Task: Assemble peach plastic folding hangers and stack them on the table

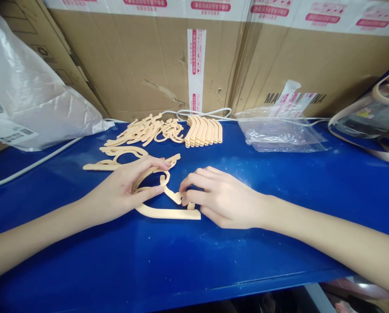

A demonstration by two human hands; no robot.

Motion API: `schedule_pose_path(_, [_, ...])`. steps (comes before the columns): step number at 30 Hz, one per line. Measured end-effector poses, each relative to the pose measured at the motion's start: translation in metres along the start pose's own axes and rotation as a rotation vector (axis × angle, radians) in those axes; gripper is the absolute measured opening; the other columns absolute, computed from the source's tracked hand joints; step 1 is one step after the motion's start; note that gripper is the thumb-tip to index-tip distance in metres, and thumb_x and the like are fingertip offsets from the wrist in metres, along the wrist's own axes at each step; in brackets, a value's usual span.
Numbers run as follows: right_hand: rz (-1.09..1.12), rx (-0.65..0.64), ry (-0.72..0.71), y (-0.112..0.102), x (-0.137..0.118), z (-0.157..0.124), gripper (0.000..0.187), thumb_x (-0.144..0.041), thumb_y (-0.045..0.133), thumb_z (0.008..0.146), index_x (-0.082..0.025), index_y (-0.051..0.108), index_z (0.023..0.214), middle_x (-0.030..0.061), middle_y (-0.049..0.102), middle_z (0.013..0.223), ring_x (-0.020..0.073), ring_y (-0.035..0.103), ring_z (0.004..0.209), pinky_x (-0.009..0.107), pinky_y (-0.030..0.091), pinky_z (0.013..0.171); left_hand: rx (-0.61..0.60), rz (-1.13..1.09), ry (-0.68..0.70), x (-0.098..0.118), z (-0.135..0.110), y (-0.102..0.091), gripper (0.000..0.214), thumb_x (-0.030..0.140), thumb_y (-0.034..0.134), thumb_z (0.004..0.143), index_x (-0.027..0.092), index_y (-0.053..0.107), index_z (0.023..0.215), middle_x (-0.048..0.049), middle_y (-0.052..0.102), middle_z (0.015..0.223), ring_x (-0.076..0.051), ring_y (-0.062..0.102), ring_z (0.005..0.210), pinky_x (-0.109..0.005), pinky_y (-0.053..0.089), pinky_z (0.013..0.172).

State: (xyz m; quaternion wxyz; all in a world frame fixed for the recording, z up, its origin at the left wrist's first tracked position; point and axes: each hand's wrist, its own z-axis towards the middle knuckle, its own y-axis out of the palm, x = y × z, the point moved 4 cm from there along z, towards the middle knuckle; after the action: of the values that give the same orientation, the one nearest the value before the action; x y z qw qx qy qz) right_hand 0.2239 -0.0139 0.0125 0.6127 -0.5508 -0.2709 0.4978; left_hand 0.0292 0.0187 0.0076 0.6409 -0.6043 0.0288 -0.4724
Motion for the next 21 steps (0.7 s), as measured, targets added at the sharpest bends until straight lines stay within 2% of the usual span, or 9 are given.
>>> schedule_pose_path(3, [0.075,0.015,0.007,-0.0004,-0.0021,0.0009,0.016,-0.023,0.048,0.092,-0.016,0.061,0.096,0.0096,0.062,0.110,0.0190,0.053,0.094,0.035,0.039,0.085,-0.007,0.002,0.013,-0.0005,-0.0004,0.0007,0.024,0.030,0.055,0.091,0.021,0.055,0.113,-0.0043,0.061,0.114,-0.022,0.057,0.110,-0.040,0.044,0.096])
schedule_pose_path(5, [0.103,0.024,0.020,-0.0006,-0.0034,0.0012,0.024,-0.040,0.059,0.088,-0.017,0.061,0.093,0.0091,0.063,0.109,0.0189,0.054,0.093,0.035,0.040,0.085,-0.011,-0.002,0.018,-0.0010,-0.0004,0.0009,0.025,0.031,0.055,0.091,0.021,0.054,0.114,-0.0043,0.061,0.116,-0.022,0.056,0.112,-0.040,0.044,0.097])
schedule_pose_path(7, [0.112,0.027,0.027,-0.0004,-0.0049,0.0008,0.030,-0.046,0.065,0.084,-0.017,0.062,0.090,0.0088,0.063,0.108,0.0186,0.054,0.093,0.034,0.040,0.084,-0.016,-0.003,0.018,-0.0015,-0.0004,0.0009,0.025,0.031,0.056,0.091,0.021,0.054,0.114,-0.0043,0.061,0.117,-0.023,0.056,0.112,-0.040,0.043,0.098])
schedule_pose_path(11, [0.128,0.014,0.018,0.0010,-0.0071,-0.0011,0.023,-0.038,0.063,0.087,-0.017,0.061,0.095,0.0088,0.063,0.111,0.0180,0.054,0.095,0.034,0.040,0.084,-0.023,-0.002,0.018,-0.0020,-0.0006,0.0007,0.023,0.032,0.056,0.091,0.021,0.055,0.111,-0.0044,0.061,0.118,-0.023,0.055,0.113,-0.041,0.042,0.099])
schedule_pose_path(15, [0.132,0.021,-0.011,0.0017,-0.0078,-0.0020,0.028,-0.034,0.062,0.087,-0.015,0.059,0.108,0.0089,0.063,0.113,0.0191,0.055,0.097,0.035,0.040,0.087,-0.029,-0.010,0.002,-0.0022,-0.0013,0.0008,0.021,0.031,0.056,0.090,0.022,0.056,0.109,-0.0037,0.061,0.118,-0.023,0.055,0.113,-0.040,0.041,0.099])
schedule_pose_path(21, [0.154,0.010,-0.034,0.0012,-0.0095,0.0005,0.022,-0.017,0.055,0.088,-0.015,0.058,0.109,0.0090,0.063,0.115,0.0189,0.056,0.101,0.035,0.041,0.088,-0.019,0.016,0.025,0.0008,0.0002,0.0011,0.022,0.031,0.058,0.089,0.020,0.056,0.108,-0.0039,0.062,0.116,-0.022,0.056,0.110,-0.039,0.042,0.096])
